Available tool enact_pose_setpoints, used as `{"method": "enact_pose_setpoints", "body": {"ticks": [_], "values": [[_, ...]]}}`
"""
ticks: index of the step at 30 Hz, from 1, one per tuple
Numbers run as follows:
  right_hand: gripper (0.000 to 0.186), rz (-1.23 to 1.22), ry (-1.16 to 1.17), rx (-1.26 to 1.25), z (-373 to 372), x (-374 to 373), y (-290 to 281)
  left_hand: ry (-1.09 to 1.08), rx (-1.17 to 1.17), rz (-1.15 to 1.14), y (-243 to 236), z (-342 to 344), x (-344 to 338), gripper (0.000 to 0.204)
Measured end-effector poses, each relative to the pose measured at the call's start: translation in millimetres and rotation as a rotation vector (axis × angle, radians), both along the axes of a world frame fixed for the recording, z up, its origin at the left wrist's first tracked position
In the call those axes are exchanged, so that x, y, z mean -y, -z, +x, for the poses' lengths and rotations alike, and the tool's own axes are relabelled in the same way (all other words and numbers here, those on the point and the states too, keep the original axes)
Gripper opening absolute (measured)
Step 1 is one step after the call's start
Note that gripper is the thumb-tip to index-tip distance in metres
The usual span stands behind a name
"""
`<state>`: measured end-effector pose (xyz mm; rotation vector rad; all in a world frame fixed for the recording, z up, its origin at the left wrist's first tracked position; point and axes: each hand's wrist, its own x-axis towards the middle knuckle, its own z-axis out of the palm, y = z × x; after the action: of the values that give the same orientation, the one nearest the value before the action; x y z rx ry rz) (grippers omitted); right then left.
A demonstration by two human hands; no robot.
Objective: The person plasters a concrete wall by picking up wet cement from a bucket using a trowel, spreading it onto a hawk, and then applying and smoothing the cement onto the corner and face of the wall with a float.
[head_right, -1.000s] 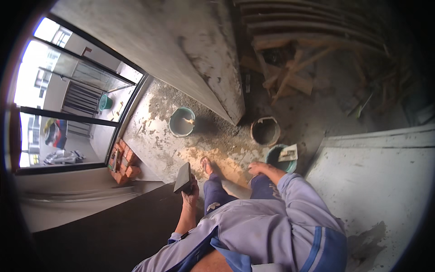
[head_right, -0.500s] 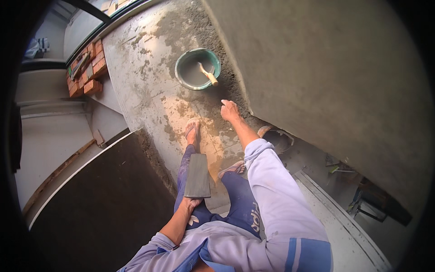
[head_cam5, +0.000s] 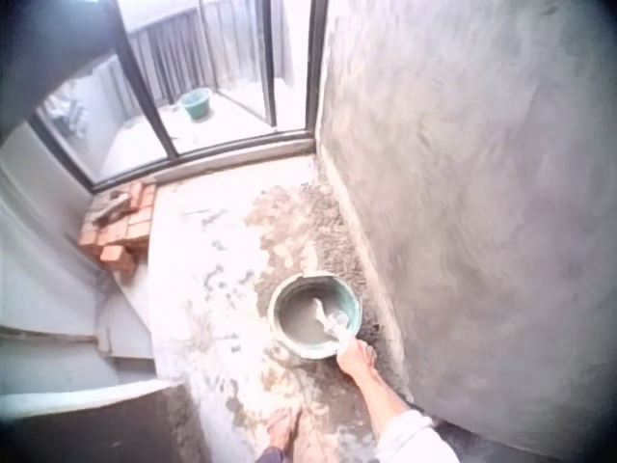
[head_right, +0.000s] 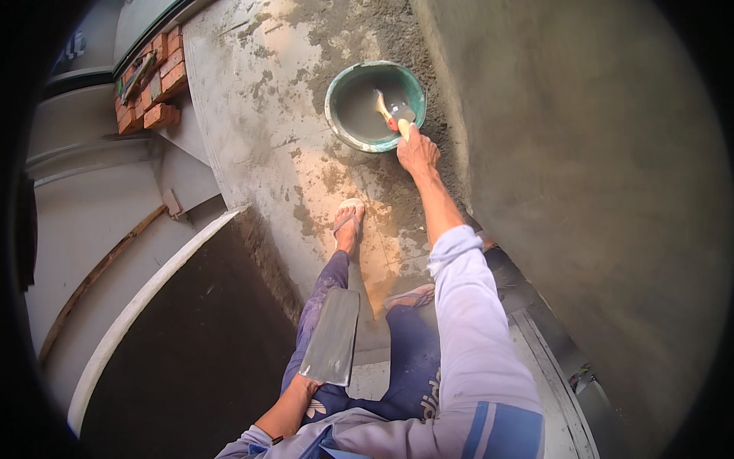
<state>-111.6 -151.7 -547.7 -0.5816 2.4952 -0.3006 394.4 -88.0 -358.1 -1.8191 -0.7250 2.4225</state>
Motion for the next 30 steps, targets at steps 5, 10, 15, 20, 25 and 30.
{"method": "enact_pose_setpoints", "body": {"ticks": [5, 10, 15, 20, 25, 30], "values": [[0.050, -0.383, 0.657, 0.514, 11, -66, -94, 0.072, -0.094, -0.015, -17, -40, 37, 0.033], [0.037, -0.908, 1.107, 1.317, 92, -114, -284, 0.027, -0.220, -0.076, -50, -70, 57, 0.036], [0.076, -0.992, 0.756, 1.397, 152, -153, -437, 0.323, -0.414, -0.366, -113, -117, 109, 0.039], [0.047, -0.605, 0.032, 0.225, 157, -158, -490, 0.239, -0.533, -0.543, -164, -182, 121, 0.034], [0.047, -0.582, -0.073, -0.394, 195, -214, -549, 0.103, -0.730, -0.607, -241, -219, 98, 0.029], [0.045, -0.500, -0.117, -0.652, 219, -264, -571, 0.094, -1.039, -0.655, -297, -233, 53, 0.031]]}}
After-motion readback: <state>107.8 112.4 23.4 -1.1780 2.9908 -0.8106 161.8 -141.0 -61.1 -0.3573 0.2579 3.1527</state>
